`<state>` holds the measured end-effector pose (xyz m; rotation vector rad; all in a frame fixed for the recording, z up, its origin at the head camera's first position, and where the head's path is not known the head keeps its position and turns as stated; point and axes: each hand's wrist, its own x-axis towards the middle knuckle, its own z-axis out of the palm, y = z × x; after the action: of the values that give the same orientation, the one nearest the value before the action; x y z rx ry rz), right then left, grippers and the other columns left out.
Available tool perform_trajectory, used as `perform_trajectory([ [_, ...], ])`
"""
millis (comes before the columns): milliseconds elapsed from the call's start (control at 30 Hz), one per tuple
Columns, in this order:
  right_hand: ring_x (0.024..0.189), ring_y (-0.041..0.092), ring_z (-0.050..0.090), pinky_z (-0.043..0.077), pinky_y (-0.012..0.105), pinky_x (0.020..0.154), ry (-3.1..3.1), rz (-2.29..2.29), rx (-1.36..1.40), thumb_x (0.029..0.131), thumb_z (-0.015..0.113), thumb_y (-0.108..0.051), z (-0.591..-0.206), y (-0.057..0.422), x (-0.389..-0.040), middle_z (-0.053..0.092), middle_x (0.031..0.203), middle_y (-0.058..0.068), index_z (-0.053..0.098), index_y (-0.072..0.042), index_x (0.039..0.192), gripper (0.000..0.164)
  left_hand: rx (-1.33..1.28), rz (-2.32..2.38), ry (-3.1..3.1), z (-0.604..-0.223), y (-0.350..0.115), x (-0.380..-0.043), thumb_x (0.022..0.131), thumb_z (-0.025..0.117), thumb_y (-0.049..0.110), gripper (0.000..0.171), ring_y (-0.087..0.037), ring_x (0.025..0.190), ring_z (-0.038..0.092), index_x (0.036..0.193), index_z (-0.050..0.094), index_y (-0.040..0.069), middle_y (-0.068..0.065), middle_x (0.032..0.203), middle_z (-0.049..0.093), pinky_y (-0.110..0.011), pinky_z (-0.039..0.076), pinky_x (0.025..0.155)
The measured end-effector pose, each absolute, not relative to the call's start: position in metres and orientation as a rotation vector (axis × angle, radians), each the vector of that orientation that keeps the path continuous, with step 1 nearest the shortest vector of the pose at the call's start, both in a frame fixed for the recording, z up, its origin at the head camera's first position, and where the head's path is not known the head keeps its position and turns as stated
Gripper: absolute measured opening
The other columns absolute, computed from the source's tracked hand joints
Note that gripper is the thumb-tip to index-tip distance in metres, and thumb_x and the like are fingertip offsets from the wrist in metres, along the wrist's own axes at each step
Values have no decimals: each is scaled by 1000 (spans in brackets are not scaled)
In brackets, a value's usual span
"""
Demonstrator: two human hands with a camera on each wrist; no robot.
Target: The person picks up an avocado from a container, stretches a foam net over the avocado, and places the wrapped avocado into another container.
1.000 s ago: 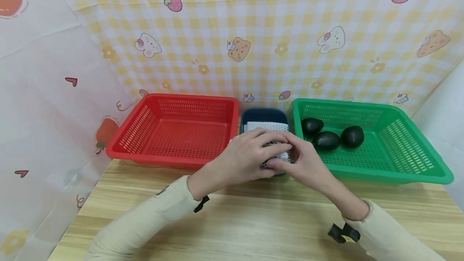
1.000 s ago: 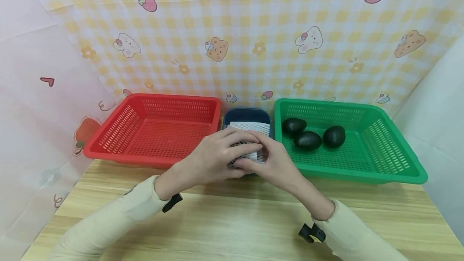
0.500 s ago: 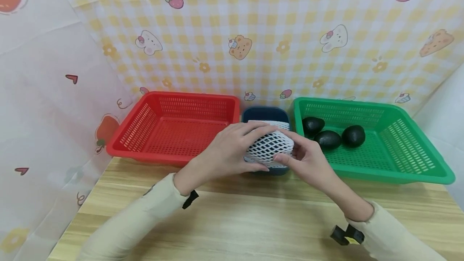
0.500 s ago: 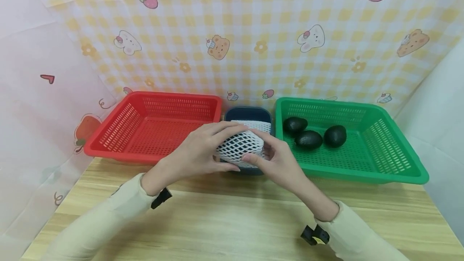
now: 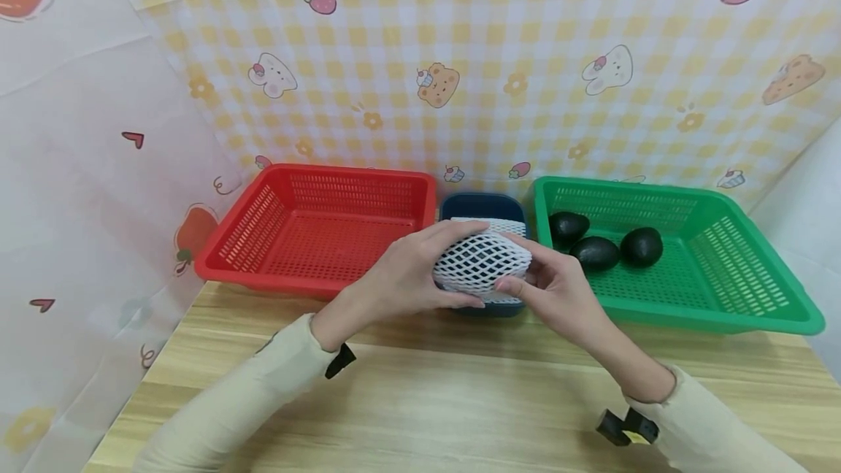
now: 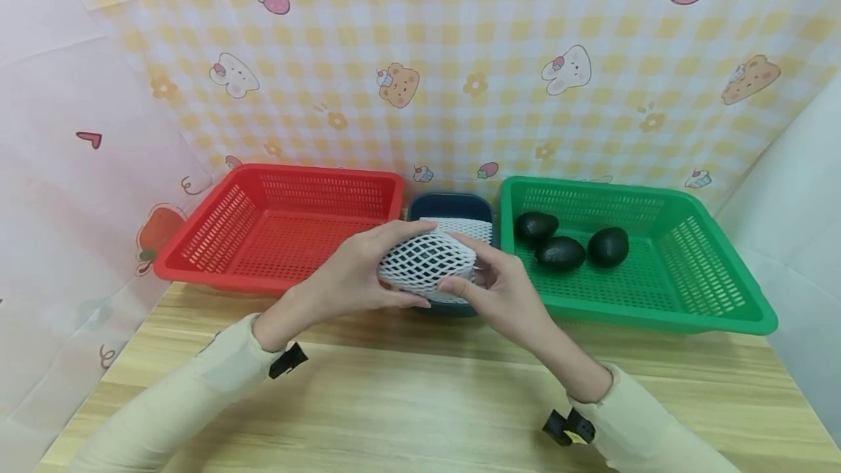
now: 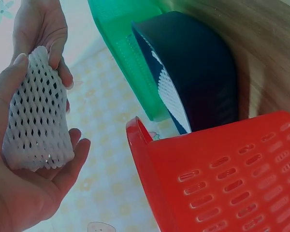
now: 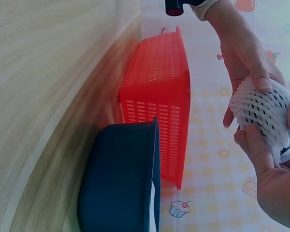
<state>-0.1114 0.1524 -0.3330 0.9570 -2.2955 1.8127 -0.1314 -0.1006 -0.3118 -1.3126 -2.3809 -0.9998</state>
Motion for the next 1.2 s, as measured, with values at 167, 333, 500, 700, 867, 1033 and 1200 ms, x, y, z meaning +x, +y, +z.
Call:
perform_trajectory([
  [167, 84, 23, 69, 59, 32, 74, -2303, 1797, 928, 89, 74, 6, -332, 151, -109, 66, 116, 16, 59, 1, 139, 53, -1358, -1084, -2351, -312, -101, -132, 74, 93, 32, 92, -15, 122, 50, 148, 44, 10, -6, 140, 52, -24, 51, 91],
  [333, 79, 22, 70, 59, 31, 69, -2290, 1817, 926, 89, 74, 7, -332, 150, -107, 68, 112, 16, 60, 3, 136, 50, -1386, -1162, -2327, -313, -101, -132, 74, 93, 27, 90, -14, 121, 50, 147, 45, 8, -7, 139, 53, -24, 51, 90],
  [500, 85, 25, 72, 59, 34, 73, -2289, 1848, 942, 89, 74, 7, -332, 150, -107, 67, 115, 17, 60, 4, 136, 49, -1390, -1183, -2307, -313, -102, -132, 73, 94, 22, 87, -14, 117, 52, 145, 48, 4, -7, 136, 56, -25, 52, 89],
  [700, 93, 29, 71, 58, 37, 78, -2325, 1928, 978, 89, 74, 7, -332, 153, -109, 62, 122, 19, 57, 1, 139, 54, -1390, -1153, -2351, -314, -106, -131, 74, 93, 23, 84, -13, 115, 55, 145, 52, 5, -7, 133, 60, -25, 51, 90],
  [867, 96, 27, 72, 58, 36, 78, -2355, 1885, 977, 88, 73, 9, -334, 158, -108, 65, 118, 19, 59, 4, 136, 50, -1393, -1133, -2370, -315, -109, -132, 75, 92, 25, 85, -13, 115, 57, 147, 51, 5, -7, 133, 61, -25, 51, 92],
  [1033, 94, 23, 73, 58, 33, 79, -2416, 1782, 913, 92, 71, 6, -335, 166, -110, 71, 112, 11, 67, 1, 122, 31, -1360, -1165, -2347, -315, -120, -135, 73, 94, 21, 87, -14, 113, 58, 147, 51, 3, -8, 131, 62, -25, 53, 89],
  [1200, 95, 22, 73, 58, 32, 78, -2452, 1683, 894, 93, 69, 6, -336, 179, -114, 72, 111, 12, 70, -2, 118, 25, -1349, -1187, -2318, -313, -128, -139, 72, 95, 18, 87, -16, 114, 58, 145, 50, 5, -8, 132, 61, -27, 54, 88],
])
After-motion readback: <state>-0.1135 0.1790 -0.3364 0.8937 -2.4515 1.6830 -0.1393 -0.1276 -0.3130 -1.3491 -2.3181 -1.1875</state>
